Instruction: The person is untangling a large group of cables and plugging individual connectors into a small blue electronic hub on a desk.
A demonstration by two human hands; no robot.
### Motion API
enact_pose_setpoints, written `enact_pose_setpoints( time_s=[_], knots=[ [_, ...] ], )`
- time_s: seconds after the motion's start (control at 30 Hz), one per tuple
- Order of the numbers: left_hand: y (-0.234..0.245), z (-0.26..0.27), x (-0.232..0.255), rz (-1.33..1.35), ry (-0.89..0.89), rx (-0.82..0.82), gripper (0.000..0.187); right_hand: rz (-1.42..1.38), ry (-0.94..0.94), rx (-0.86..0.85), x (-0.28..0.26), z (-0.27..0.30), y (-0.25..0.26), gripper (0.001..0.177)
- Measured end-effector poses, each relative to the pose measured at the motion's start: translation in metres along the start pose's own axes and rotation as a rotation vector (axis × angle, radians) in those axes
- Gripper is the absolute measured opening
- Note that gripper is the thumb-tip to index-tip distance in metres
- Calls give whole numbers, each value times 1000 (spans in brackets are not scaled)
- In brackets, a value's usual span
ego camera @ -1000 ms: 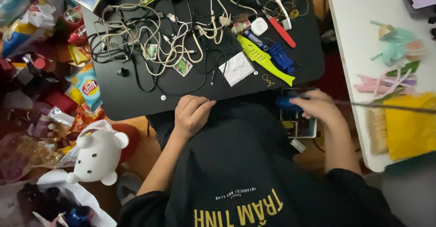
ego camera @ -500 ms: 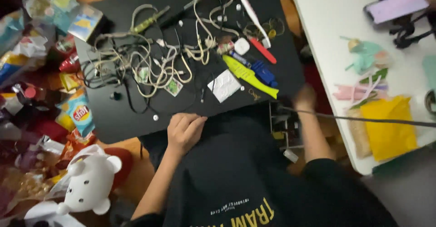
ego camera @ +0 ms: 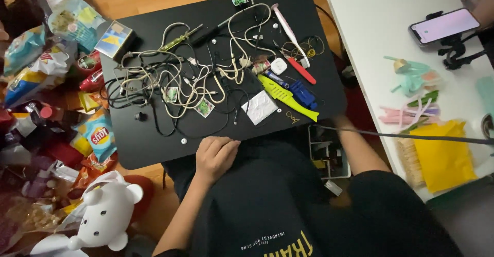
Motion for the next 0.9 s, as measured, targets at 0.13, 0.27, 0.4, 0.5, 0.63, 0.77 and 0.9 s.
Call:
enact_pose_setpoints(
  time_s=[0.13,0.27,0.4,0.5,0.63,0.77,0.9],
  knots=[
    [-2,4,-3,18,0,10,13,131,147,-6,-7,10,-3,47],
    [1,3,-2,20,-13,-2,10,267,298,-17,-9,27,-14,50],
    [2,4,-3,18,-13,10,9,398,444,-31,-4,41,-29,53],
    [1,6,-3,-2,-25,2,10,495,552,-38,1,50,-37,55],
    [1,6,-2,-18,-27,6,9,635,698,-42,10,66,-41,58],
    [1,5,-2,-27,-13,0,10,778,796,-97,12,153,-25,37],
    [1,4,-2,-35,6,-38,13,551,923,-558,2,331,4,41]
  ],
)
Point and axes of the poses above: each hand's wrist, its own z-axis away from the middle knuckle, its own y-axis out of the back of the hand, x = y × z, the point moved 7 cm from there along -z, towards the middle knuckle, and after that the axes turned 9 degrees about -x, right-handed, at the moved point
